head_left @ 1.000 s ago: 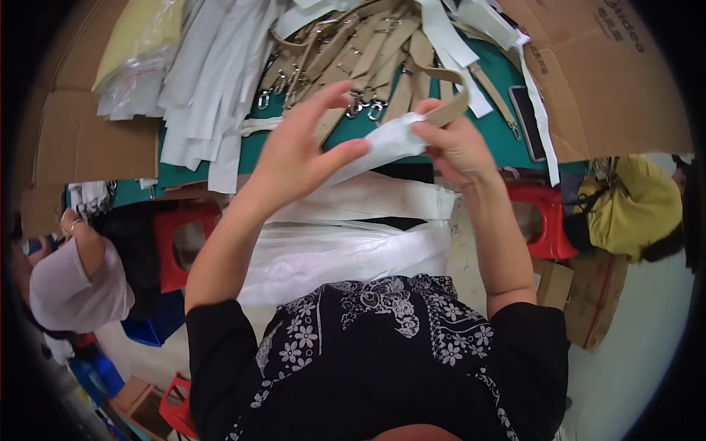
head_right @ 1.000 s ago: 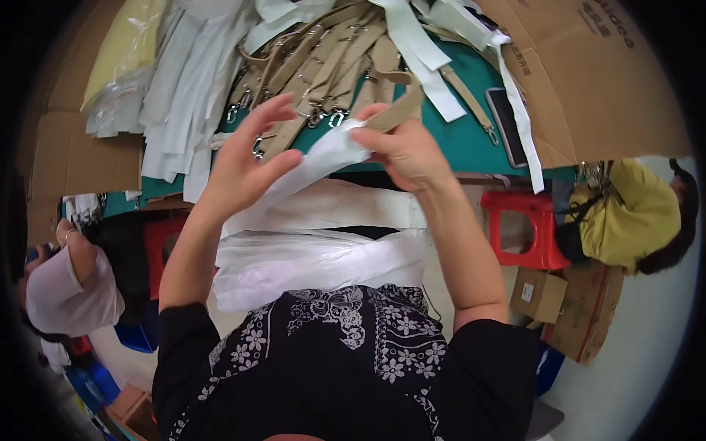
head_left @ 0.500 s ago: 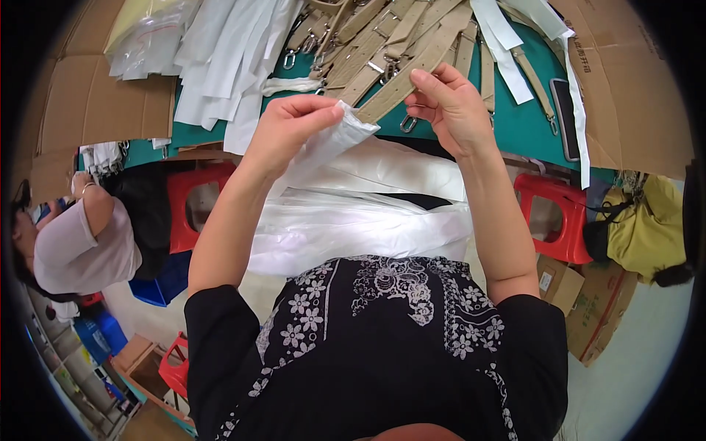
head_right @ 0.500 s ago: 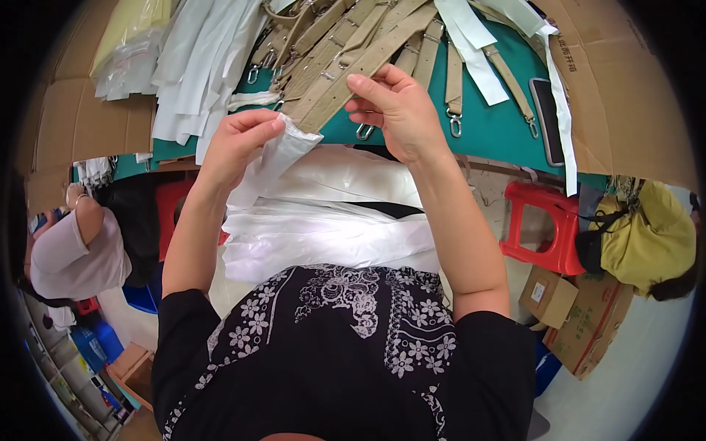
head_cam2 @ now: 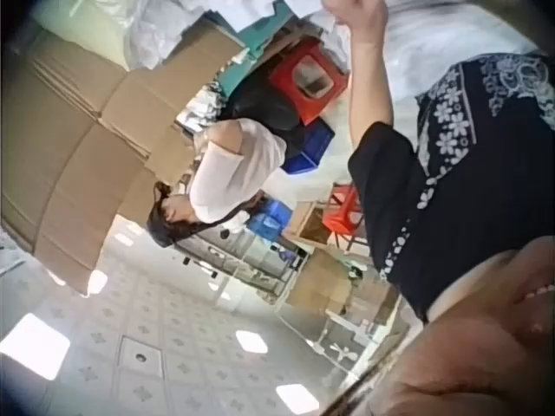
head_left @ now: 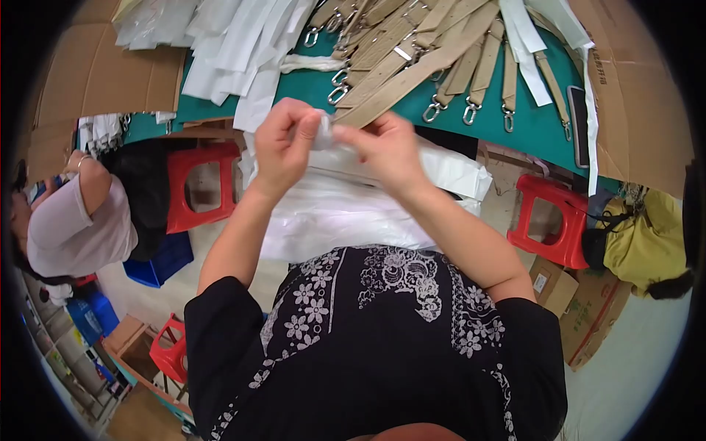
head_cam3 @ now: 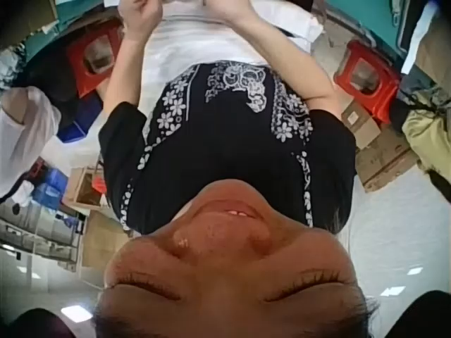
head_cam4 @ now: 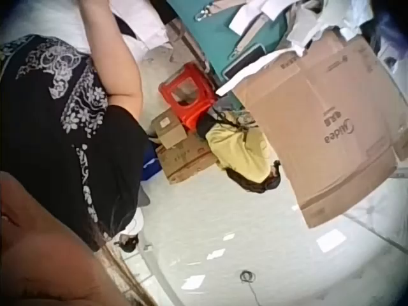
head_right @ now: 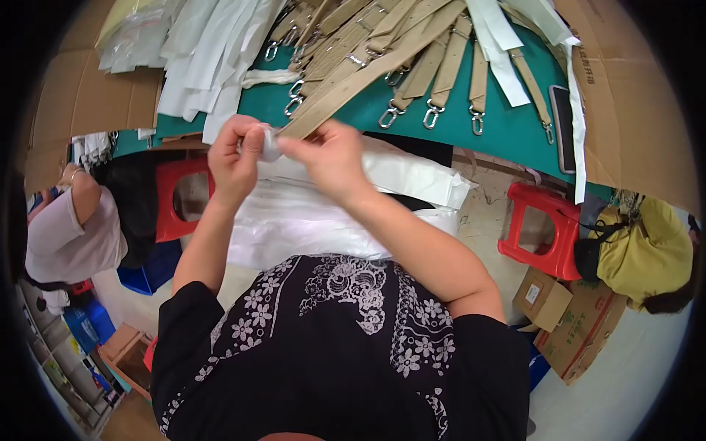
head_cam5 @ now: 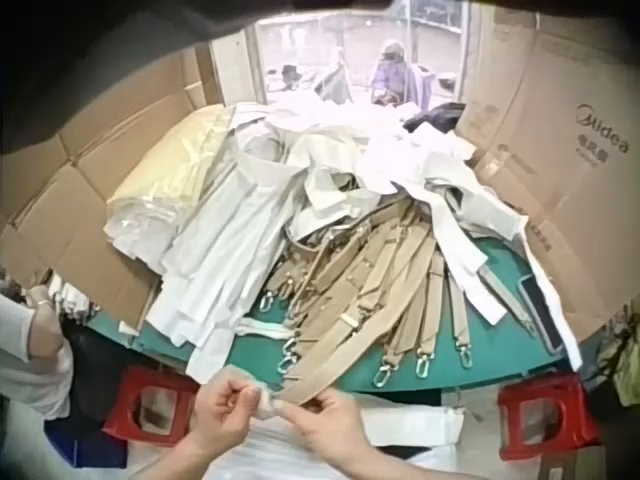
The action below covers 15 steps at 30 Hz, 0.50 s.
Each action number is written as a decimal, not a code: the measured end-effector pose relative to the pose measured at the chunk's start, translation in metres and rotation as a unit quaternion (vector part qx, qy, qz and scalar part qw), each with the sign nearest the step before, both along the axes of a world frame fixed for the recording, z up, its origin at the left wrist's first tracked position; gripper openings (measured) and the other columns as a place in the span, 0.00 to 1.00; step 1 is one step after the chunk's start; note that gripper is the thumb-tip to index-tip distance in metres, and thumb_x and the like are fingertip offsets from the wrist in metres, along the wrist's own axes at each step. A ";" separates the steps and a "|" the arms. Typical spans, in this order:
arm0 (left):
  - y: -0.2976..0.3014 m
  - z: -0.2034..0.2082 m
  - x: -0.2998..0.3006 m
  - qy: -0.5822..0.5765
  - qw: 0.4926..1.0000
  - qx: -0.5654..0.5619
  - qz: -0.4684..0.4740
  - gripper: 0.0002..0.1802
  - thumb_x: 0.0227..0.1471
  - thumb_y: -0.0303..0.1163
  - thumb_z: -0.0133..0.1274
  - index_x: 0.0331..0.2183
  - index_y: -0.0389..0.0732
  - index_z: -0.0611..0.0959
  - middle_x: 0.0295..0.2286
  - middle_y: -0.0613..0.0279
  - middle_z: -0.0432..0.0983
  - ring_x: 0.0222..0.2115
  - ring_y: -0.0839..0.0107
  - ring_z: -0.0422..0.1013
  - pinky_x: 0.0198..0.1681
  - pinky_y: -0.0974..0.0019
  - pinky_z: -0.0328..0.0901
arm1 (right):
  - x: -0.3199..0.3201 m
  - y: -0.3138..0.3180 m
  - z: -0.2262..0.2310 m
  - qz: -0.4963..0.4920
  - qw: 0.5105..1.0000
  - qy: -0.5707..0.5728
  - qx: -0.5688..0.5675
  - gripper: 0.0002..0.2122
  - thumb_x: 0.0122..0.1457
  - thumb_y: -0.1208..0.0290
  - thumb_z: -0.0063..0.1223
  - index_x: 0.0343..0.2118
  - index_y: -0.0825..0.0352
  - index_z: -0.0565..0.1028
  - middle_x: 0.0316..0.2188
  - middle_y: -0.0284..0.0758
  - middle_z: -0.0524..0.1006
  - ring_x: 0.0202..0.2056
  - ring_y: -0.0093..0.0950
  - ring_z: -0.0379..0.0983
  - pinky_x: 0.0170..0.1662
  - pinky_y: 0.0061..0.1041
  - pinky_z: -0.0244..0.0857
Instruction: Manually wrap individual belts in protective strips and organize them for shipment.
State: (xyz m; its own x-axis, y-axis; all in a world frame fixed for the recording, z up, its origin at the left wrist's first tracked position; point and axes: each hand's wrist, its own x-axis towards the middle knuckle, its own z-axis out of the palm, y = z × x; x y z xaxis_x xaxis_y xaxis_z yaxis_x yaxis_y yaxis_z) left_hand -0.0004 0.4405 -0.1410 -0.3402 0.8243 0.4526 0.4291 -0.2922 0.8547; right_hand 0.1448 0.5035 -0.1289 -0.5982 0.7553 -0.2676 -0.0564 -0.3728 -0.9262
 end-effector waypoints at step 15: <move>-0.045 -0.044 -0.047 -0.117 0.977 -0.180 0.007 0.09 0.55 0.32 0.41 0.27 0.38 0.71 0.23 0.69 0.70 0.23 0.84 0.61 0.27 0.79 0.58 | 0.012 0.059 0.025 -0.147 0.976 0.051 0.152 0.12 0.56 0.65 0.47 0.35 0.71 0.74 0.20 0.28 0.70 0.16 0.13 0.59 0.19 0.14 0.57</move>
State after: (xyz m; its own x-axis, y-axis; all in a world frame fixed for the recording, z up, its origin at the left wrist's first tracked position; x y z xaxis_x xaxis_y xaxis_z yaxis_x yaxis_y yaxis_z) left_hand -0.0472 0.3951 -0.1849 -0.4111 0.9106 0.0424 0.2113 0.0499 0.9761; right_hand 0.1569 0.5626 -0.1043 -0.3551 0.9337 0.0462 -0.2180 -0.0346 -0.9753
